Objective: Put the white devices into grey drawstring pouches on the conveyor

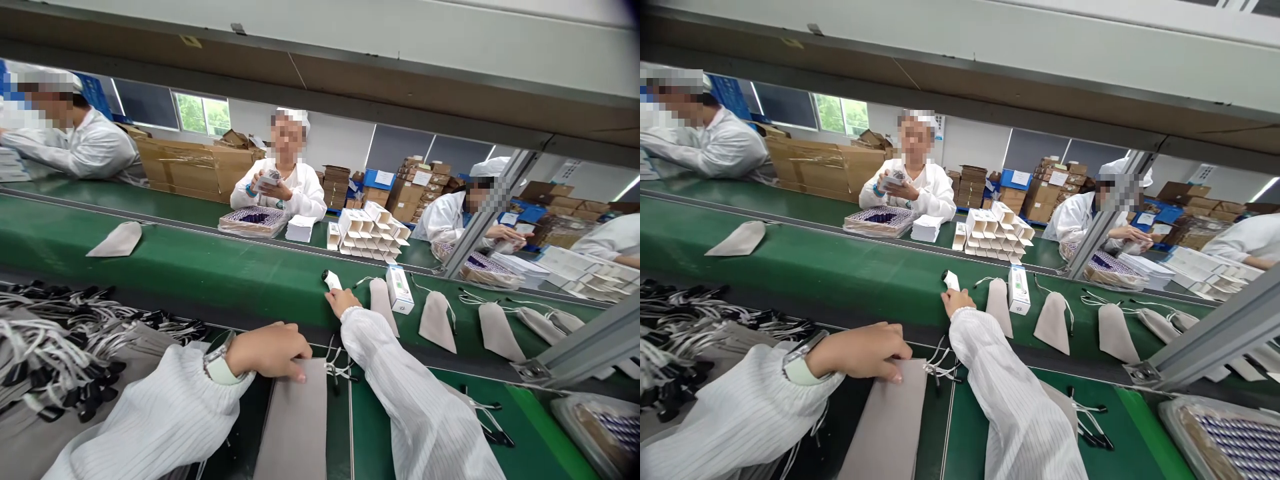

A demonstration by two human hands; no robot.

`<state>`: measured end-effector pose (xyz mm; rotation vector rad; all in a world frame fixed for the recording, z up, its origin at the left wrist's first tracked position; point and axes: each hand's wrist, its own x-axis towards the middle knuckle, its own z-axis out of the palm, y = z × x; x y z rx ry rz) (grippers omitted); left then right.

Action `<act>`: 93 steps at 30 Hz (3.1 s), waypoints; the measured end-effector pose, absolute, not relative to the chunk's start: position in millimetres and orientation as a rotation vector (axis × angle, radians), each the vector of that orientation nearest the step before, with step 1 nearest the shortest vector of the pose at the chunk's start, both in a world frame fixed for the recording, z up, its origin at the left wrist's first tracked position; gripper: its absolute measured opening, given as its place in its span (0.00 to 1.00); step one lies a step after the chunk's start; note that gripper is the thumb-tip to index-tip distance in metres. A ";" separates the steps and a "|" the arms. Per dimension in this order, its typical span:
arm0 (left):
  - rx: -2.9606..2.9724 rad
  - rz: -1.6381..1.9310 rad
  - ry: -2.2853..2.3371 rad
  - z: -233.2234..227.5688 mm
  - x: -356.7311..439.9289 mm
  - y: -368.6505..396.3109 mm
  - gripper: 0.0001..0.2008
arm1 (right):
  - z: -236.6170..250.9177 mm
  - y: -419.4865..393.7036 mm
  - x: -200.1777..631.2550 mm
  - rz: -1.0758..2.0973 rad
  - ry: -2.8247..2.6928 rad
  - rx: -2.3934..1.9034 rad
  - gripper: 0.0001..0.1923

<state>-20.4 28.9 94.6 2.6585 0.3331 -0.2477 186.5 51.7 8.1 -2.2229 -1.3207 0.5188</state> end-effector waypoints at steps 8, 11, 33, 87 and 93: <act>2.435 -0.087 0.308 101.5 -17.2 29.4 0.17 | 22.5 55.0 209.7 0.869 -1.028 -1.739 0.25; 2.350 -0.095 0.296 99.7 -16.3 36.9 0.15 | 50.5 49.1 205.7 0.929 -1.004 -1.363 0.33; 1.986 0.888 0.530 91.8 -6.1 44.0 0.09 | 90.3 22.0 148.8 1.120 -1.082 -0.860 0.17; 2.489 -0.320 0.532 65.8 -5.4 10.0 0.17 | 57.5 36.0 256.5 0.183 -1.006 -2.306 0.22; 2.548 -0.205 0.522 48.6 1.1 8.4 0.14 | 25.7 38.3 250.3 0.146 -0.966 -2.499 0.28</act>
